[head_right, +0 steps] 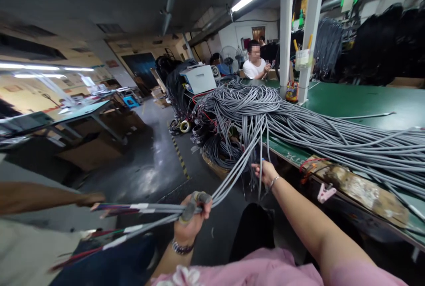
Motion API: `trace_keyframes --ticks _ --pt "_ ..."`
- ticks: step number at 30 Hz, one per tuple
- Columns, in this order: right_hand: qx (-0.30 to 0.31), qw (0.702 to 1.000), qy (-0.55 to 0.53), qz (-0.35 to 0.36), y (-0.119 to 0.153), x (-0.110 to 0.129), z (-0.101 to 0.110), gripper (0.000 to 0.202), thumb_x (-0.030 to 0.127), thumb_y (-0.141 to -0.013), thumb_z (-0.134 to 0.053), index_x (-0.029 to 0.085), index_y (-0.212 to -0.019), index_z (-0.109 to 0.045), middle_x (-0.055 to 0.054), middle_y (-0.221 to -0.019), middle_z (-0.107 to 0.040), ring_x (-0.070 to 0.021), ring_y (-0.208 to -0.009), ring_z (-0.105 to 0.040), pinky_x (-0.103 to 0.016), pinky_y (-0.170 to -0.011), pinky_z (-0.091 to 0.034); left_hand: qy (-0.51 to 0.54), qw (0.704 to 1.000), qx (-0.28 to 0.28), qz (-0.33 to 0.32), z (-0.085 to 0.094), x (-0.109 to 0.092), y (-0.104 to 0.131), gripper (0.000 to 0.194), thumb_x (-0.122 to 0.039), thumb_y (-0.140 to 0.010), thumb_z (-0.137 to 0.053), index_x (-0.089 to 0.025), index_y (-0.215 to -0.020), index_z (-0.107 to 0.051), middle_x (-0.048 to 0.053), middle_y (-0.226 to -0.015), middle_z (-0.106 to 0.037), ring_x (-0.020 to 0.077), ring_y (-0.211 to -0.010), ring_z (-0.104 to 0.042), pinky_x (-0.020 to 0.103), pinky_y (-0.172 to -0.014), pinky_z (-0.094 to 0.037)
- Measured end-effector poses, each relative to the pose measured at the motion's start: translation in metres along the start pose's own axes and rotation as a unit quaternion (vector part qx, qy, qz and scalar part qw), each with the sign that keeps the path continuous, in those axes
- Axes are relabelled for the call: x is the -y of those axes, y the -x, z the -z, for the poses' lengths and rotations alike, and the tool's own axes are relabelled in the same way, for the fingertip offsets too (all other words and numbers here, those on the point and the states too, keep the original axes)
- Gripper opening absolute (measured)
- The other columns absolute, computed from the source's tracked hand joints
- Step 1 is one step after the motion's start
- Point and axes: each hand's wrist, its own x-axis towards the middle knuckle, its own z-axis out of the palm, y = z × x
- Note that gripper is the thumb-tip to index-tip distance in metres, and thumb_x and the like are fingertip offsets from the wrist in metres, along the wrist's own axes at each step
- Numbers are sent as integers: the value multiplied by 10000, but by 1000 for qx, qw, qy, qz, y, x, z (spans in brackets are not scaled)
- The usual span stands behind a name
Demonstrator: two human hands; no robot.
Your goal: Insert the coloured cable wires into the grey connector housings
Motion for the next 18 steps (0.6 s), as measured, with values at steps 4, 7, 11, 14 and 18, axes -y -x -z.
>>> trace_keyframes --ticks 4,7,11,14,18 --pt "4 1000 3 -9 -1 -3 -13 203 385 -916 -497 190 -860 -489 -22 -661 -629 -77 -414 -486 -209 -428 -461 -15 999 14 31 8 9 5 366 -501 -787 -608 -155 -879 -688 76 -660 -621 142 -539 -551 228 -442 -408" --pt "-18 1000 14 12 -7 2 -22 242 427 -866 -581 198 -865 -503 10 -661 -601 -66 -429 -480 -214 -459 -485 -38 997 48 56 7 13 11 410 -528 -783 -604 -138 -872 -695 91 -658 -629 144 -536 -555 232 -454 -411" --pt "-37 998 41 39 -16 13 -29 228 382 -819 -634 184 -791 -525 28 -576 -555 -69 -413 -459 -205 -431 -455 -67 991 76 82 3 14 15 452 -569 -759 -611 -132 -838 -699 93 -635 -621 136 -506 -531 240 -453 -391" --pt "-55 994 64 63 -17 21 -33 162 287 -780 -651 183 -746 -532 39 -500 -518 -86 -417 -473 -196 -420 -432 -101 989 79 79 0 11 16 426 -556 -746 -633 -143 -821 -704 86 -621 -619 146 -517 -535 262 -484 -410" --pt "-84 990 85 80 -7 26 -30 99 201 -741 -631 189 -796 -549 47 -484 -512 -97 -422 -478 -196 -415 -422 -126 991 26 30 -1 5 15 323 -483 -747 -663 -163 -772 -703 81 -621 -633 187 -592 -577 320 -589 -464"
